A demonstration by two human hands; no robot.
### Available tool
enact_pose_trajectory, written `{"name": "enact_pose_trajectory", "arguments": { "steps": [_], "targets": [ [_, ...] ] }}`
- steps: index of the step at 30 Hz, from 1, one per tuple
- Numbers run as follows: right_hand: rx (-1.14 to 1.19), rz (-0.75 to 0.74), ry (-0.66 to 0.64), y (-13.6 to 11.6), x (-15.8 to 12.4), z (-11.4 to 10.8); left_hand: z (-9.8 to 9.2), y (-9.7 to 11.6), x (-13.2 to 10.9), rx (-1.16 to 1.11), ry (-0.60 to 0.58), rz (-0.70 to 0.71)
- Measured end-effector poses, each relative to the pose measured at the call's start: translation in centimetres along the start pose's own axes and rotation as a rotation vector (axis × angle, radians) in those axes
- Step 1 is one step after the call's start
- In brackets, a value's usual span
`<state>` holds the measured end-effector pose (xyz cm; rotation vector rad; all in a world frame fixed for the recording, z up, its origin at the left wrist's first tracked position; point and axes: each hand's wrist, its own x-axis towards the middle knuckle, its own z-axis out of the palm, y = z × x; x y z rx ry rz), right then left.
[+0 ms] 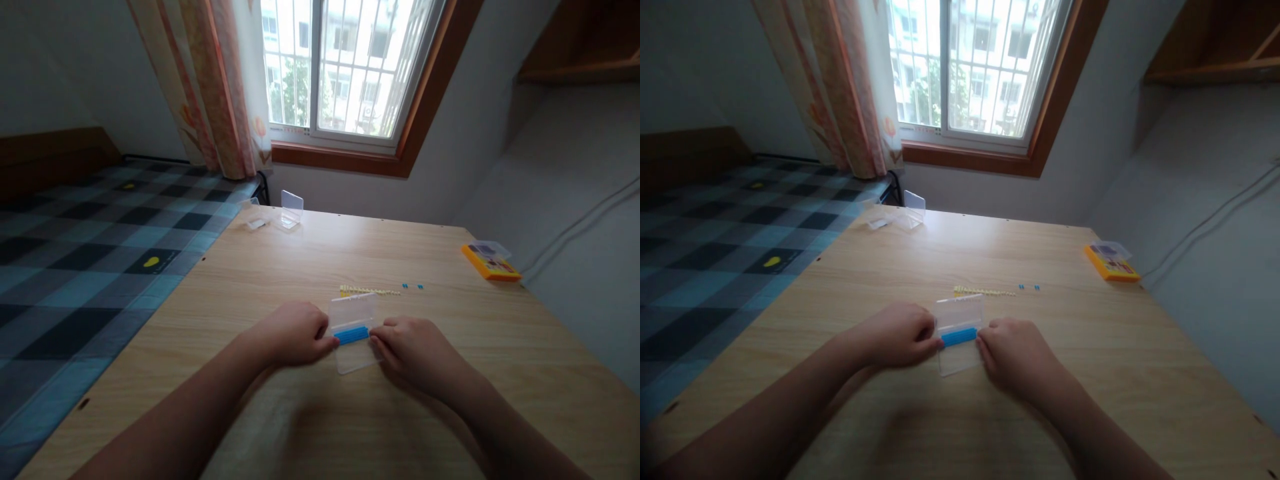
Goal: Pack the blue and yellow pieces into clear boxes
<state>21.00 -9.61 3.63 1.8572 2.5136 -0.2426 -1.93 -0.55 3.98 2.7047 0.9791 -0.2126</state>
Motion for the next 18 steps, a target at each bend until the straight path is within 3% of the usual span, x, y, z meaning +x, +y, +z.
{"name": "enact_pose_trajectory", "arguments": {
  "steps": [8, 18],
  "targets": [
    [-0.005, 0.039, -0.015, -0.2, -0.1, 0.1, -0.2, 0.3, -0.1, -0.010, -0.027, -0.011],
    [-0.005, 0.123, 0.060, -0.6, 0.0, 1.1, 0.1, 0.5, 0.0, 0.019, 0.003, -0.002]
  ]
}}
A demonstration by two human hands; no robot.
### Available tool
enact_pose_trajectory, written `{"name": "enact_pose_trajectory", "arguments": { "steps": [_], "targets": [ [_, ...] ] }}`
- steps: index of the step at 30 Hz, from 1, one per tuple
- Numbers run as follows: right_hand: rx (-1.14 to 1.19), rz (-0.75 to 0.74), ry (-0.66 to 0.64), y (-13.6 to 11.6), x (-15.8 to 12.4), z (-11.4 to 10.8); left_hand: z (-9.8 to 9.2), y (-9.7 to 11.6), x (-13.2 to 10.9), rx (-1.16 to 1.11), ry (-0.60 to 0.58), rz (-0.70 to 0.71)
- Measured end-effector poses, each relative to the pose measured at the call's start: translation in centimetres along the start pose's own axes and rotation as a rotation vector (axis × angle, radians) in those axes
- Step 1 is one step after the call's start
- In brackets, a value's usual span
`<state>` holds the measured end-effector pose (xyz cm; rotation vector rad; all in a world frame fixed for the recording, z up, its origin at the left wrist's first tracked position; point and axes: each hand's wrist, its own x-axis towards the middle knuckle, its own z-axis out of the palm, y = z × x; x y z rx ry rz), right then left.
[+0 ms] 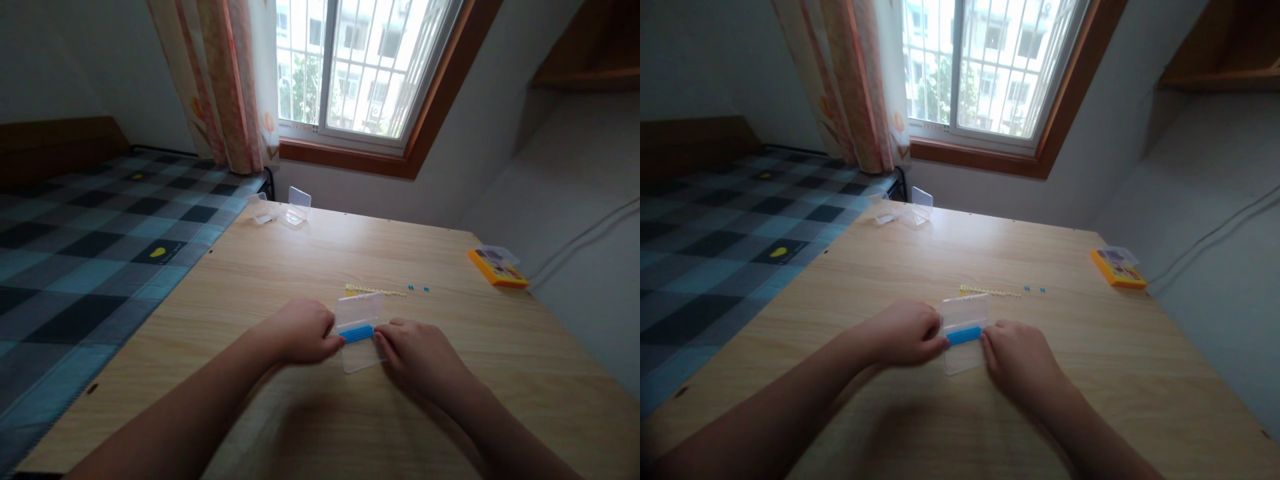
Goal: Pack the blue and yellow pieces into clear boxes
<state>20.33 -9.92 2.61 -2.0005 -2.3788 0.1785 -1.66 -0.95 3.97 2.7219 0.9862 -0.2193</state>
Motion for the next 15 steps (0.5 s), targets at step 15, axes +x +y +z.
{"name": "enact_pose_trajectory", "arguments": {
  "steps": [15],
  "targets": [
    [-0.008, 0.027, 0.035, -0.21, -0.16, 0.57, -0.09, 0.17, -0.01, -0.010, -0.017, -0.012]
  ]
}}
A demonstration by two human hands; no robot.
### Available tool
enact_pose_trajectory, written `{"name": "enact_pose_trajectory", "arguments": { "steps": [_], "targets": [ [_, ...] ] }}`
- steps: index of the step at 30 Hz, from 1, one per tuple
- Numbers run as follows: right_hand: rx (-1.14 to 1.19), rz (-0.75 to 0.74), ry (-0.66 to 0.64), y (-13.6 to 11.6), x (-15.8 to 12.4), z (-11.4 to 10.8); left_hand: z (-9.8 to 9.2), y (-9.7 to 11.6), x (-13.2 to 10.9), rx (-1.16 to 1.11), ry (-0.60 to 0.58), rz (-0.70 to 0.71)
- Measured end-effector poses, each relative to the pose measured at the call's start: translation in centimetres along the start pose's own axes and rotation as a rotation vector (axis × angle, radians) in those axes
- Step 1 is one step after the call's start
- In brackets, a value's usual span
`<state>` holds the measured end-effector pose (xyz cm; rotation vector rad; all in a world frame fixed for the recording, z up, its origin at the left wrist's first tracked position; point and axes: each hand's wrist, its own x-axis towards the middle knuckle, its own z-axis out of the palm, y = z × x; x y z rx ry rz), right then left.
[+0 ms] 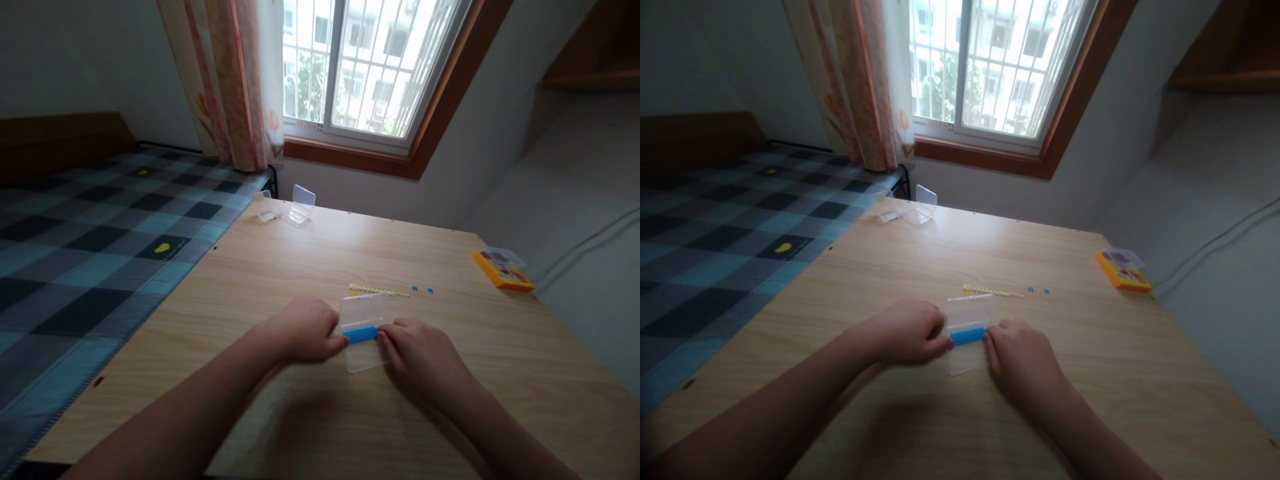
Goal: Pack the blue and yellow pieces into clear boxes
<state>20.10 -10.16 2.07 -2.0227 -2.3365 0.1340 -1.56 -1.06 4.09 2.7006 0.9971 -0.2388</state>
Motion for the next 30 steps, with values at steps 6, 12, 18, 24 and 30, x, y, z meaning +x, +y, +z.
{"name": "enact_pose_trajectory", "arguments": {
  "steps": [6, 12, 18, 24, 30],
  "targets": [
    [0.052, -0.004, -0.001, -0.2, -0.2, -0.3, 0.2, -0.1, 0.1, -0.011, 0.022, 0.015],
    [0.123, 0.002, -0.037, 0.2, -0.1, -0.8, 0.7, -0.3, 0.1, -0.011, 0.022, 0.019],
    [0.152, 0.010, -0.062, 0.6, 0.0, -1.3, 0.9, -0.4, 0.2, -0.001, 0.051, 0.035],
    [0.139, 0.012, -0.064, 0.5, 0.0, -1.0, 0.4, -0.1, 0.1, -0.006, 0.028, 0.029],
    [0.165, 0.010, -0.074, 0.6, 0.2, -1.3, 0.6, -0.2, 0.2, -0.015, 0.050, 0.040]
  ]
}}
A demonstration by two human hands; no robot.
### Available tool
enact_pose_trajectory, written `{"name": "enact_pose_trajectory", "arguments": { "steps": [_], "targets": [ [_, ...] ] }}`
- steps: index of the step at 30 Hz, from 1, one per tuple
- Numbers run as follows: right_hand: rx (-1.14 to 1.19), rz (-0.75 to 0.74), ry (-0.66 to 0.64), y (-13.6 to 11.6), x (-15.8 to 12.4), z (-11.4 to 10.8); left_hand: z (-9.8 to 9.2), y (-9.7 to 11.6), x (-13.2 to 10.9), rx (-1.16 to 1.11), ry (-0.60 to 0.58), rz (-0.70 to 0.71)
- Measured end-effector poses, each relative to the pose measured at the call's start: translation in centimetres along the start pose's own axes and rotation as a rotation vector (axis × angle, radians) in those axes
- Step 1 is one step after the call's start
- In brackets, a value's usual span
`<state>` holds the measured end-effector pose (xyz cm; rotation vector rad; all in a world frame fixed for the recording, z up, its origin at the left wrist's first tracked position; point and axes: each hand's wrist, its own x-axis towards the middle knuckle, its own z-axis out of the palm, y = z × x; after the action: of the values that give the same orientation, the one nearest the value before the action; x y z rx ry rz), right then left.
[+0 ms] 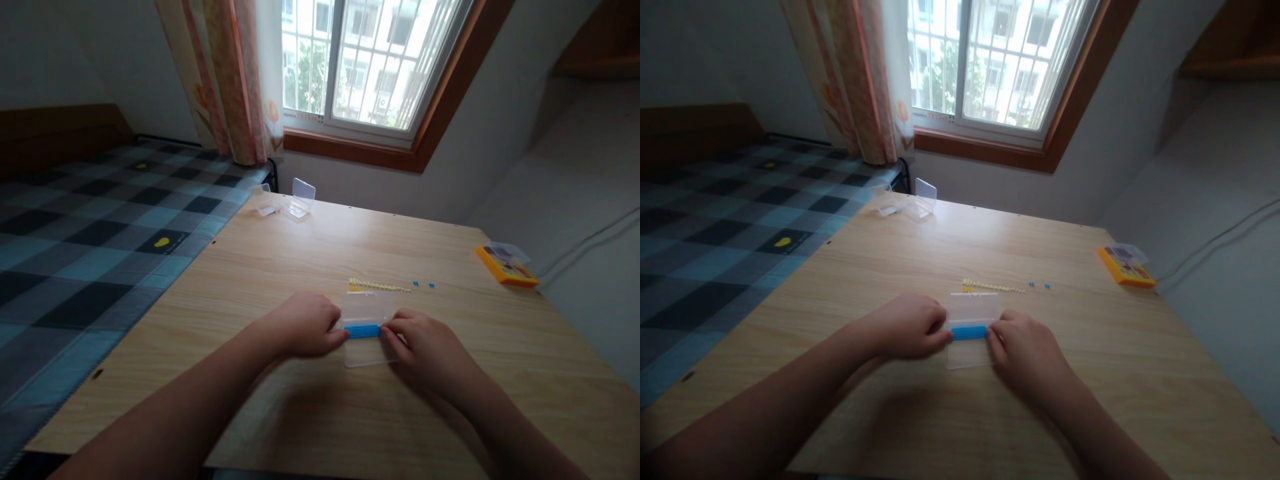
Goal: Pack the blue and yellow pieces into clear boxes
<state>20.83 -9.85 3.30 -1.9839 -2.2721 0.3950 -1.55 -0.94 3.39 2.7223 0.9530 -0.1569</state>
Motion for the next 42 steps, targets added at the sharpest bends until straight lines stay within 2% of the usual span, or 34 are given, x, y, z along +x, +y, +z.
{"name": "enact_pose_trajectory", "arguments": {
  "steps": [19, 22, 25, 29, 31, 42],
  "targets": [
    [0.008, -0.002, -0.003, 0.0, 0.0, -0.1, -0.3, 0.3, -0.3, 0.031, 0.004, -0.032],
    [0.019, -0.001, 0.006, 0.2, 0.0, -0.3, -0.8, 0.9, -0.8, 0.062, 0.021, -0.021],
    [0.005, 0.000, 0.014, 0.2, -0.1, -0.4, -1.1, 2.2, -1.3, 0.080, 0.060, 0.060],
    [-0.034, 0.011, -0.003, 0.1, 0.0, -0.5, -0.2, 4.1, -1.1, 0.115, 0.111, 0.246],
    [-0.051, 0.025, -0.013, 0.0, 0.0, -0.6, 0.6, 4.6, -0.7, 0.127, 0.113, 0.296],
    [-0.113, -0.017, -0.025, -0.1, 0.0, -0.3, 2.6, 5.1, 0.5, 0.172, 0.120, 0.261]
  ]
}}
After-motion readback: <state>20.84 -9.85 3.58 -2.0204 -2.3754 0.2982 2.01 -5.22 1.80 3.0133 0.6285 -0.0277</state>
